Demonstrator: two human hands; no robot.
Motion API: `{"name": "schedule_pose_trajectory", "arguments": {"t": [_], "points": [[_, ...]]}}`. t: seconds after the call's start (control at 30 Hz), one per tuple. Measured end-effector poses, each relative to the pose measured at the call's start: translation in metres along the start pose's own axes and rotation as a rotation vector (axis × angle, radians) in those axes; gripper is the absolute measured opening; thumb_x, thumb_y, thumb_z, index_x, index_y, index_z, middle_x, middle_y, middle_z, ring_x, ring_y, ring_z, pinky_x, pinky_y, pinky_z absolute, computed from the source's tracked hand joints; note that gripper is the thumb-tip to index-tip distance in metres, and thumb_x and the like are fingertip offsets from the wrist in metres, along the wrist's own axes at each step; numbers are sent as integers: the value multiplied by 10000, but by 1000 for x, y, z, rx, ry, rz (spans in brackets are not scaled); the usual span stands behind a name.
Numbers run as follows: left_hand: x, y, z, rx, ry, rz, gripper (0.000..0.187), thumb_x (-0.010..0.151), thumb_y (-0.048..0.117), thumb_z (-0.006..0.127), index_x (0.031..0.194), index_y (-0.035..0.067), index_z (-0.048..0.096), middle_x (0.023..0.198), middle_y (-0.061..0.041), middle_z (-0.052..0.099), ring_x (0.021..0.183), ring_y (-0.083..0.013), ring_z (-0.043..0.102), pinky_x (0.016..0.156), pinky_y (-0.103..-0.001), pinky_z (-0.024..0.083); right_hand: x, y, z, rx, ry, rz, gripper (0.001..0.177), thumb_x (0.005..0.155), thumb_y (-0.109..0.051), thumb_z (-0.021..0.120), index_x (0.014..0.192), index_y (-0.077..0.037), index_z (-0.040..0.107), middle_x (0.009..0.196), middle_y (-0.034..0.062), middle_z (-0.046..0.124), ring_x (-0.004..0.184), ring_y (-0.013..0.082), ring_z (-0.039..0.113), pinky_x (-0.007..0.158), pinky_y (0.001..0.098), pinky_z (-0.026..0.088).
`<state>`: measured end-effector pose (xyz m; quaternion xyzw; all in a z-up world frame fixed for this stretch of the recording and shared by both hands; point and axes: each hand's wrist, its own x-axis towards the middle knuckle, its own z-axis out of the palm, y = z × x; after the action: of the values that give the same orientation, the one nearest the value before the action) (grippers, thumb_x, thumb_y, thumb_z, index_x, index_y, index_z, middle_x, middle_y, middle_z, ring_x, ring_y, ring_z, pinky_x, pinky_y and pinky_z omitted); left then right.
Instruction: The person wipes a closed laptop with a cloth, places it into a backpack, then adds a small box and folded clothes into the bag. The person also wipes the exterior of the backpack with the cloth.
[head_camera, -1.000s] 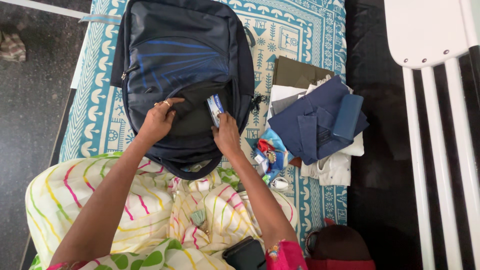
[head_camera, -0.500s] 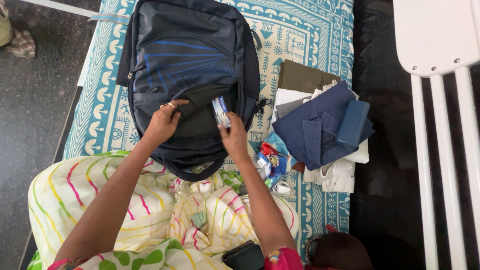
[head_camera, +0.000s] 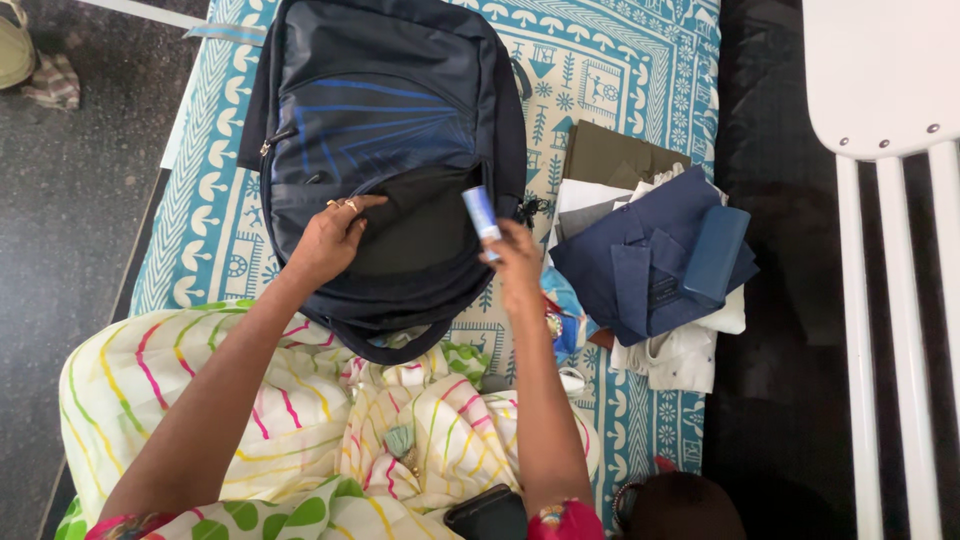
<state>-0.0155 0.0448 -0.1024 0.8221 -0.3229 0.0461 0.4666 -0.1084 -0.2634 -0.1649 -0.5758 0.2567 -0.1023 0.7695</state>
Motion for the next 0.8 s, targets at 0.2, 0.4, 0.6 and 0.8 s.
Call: {"name": "schedule_pose_trajectory", "arguments": {"t": [0.2,0.4,0.6,0.8], "points": [[-17,11,14,95,-69,-115,412,969,-13,547,1315,174,668,1022,-254,651,944,-438,642,879,-464,517,35,18,-67,-522,454,-413,354,813,-76,813,1094,-17,605,1006,140,682,874,253,653,783,355,539],[-34,15,28,198,-180,-31,583,831,-80,499,1328,172,668,1390,-290,564,1175,-452,617,984,-452,502,48,63,-79,-889,538,-289,323,791,-136,803,1038,-66,606,979,207,718,955,421,698,865,473,521],[-42,16,37,322,-361,-45,617,812,-84,526,1328,220,674,1507,-208,503,1289,-407,546,1107,-469,429,49,80,-83,-1061,417,-303,354,802,-180,788,1067,-25,613,1016,249,707,961,461,673,850,501,517],[-53,19,46,501,-416,58,591,818,-29,555,1324,248,684,1528,-226,444,1395,-431,434,1141,-567,335,47,50,-93,-1055,283,-171,288,860,-272,740,1066,-70,735,1010,204,748,964,369,726,875,433,553]]}}
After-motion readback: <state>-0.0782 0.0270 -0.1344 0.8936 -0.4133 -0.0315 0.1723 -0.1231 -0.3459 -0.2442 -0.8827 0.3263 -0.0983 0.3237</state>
